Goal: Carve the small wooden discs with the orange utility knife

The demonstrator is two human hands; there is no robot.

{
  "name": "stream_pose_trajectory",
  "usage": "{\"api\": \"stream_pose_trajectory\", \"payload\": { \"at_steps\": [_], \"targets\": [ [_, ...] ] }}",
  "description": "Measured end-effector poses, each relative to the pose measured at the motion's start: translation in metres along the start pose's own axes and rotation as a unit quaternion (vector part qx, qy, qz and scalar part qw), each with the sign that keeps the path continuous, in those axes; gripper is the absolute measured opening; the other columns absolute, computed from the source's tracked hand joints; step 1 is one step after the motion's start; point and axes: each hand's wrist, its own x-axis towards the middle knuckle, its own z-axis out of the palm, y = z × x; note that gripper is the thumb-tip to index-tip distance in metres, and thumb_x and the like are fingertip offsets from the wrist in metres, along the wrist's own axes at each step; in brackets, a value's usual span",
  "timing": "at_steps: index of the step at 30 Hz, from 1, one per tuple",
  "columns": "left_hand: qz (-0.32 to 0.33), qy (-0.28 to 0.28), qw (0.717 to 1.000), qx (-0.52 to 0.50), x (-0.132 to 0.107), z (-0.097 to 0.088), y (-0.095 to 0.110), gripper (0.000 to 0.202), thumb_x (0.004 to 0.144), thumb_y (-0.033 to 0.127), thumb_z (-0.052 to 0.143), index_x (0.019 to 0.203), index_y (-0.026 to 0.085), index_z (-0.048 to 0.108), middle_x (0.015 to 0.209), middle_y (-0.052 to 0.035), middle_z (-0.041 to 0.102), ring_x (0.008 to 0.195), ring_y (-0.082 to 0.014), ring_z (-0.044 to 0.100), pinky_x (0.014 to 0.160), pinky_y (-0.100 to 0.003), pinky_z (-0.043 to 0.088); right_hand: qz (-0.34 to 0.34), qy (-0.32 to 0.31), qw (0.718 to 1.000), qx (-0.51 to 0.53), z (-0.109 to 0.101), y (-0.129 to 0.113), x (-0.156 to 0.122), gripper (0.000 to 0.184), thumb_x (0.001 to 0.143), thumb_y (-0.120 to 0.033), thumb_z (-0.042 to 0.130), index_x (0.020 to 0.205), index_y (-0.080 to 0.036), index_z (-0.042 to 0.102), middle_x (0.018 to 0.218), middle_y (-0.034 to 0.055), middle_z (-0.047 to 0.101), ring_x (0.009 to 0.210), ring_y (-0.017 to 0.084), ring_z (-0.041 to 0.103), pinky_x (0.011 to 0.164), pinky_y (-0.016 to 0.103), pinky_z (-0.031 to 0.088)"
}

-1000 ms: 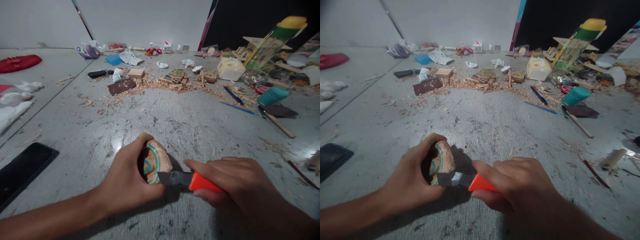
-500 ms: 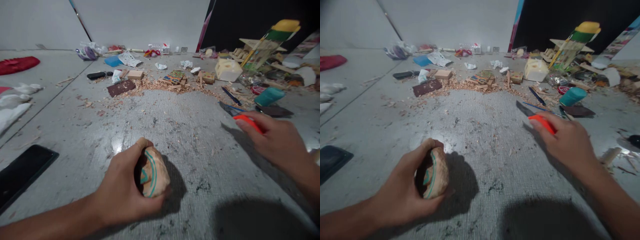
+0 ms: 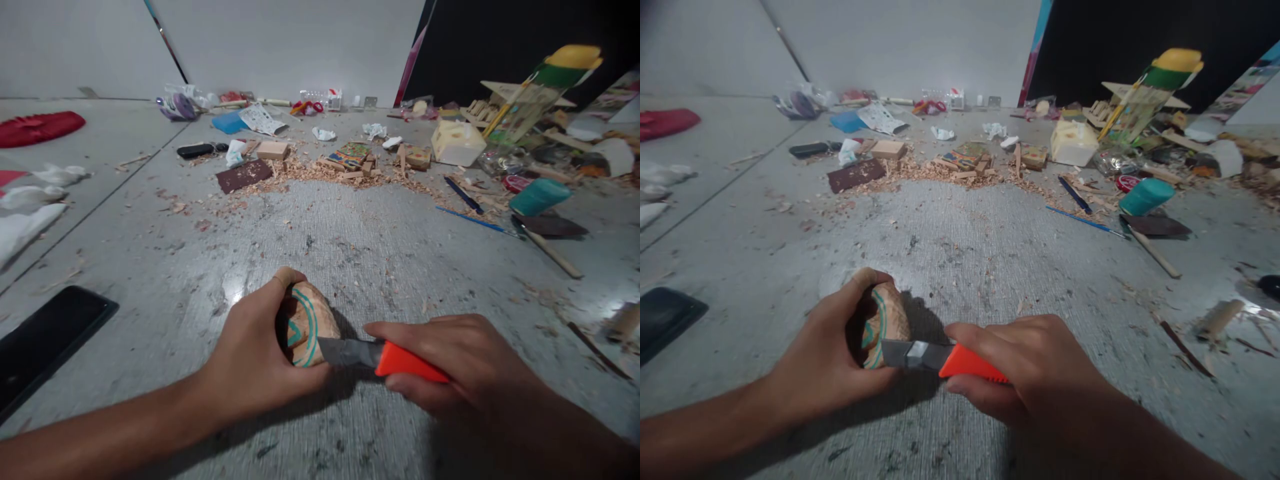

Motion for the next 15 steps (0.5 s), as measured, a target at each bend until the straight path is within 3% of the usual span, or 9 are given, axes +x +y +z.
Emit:
{"api": "stream_pose_trajectory", "payload": {
  "at_steps": [7,11,13,15],
  "targets": [
    [0.005,-0.008,0.999,0.036,0.001,-0.001,0.000,0.050,0.065,0.032,0.080,0.107,0.025,0.054,0.065,0.0102,0.056,0.052,-0.0129,0.052,0.049,-0.022,0.039,0.020,-0.014,1.000,0.013,0.003,-0.002,0.001,0.044,0.119,-0.050,0.043,0.135,-0.023,0.074,0.067,-0.0033,0.070,0.052,0.013,0.063,0.058,0.027,0.047],
    [0.015,-0.037,0.999,0.005,0.001,-0.003,0.002,0.048,0.065,0.029,0.080,0.105,0.025,0.054,0.065,0.0104,0.058,0.051,-0.0119,0.053,0.047,-0.021,0.040,-0.021,-0.004,1.000,0.018,0.006,-0.001,-0.002,0.044,0.119,-0.053,0.045,0.138,-0.023,0.072,0.084,0.0012,0.081,0.060,0.015,0.069,0.059,0.030,0.049],
    [0.037,-0.048,0.998,-0.029,-0.003,-0.005,0.005,0.045,0.068,0.027,0.080,0.104,0.026,0.053,0.065,0.0104,0.059,0.050,-0.0113,0.053,0.047,-0.021,0.041,-0.030,0.017,0.999,-0.002,0.003,0.010,-0.005,0.046,0.118,-0.058,0.045,0.135,-0.025,0.073,0.091,0.0018,0.083,0.065,0.017,0.073,0.063,0.032,0.052],
    [0.079,-0.050,0.994,-0.053,-0.010,-0.009,0.007,0.045,0.069,0.031,0.081,0.104,0.027,0.053,0.067,0.0090,0.061,0.051,-0.0125,0.054,0.048,-0.023,0.044,0.029,0.051,0.997,-0.058,-0.007,0.031,-0.006,0.049,0.115,-0.065,0.046,0.127,-0.029,0.078,0.081,0.0003,0.082,0.062,0.020,0.074,0.060,0.033,0.052]
  ]
}}
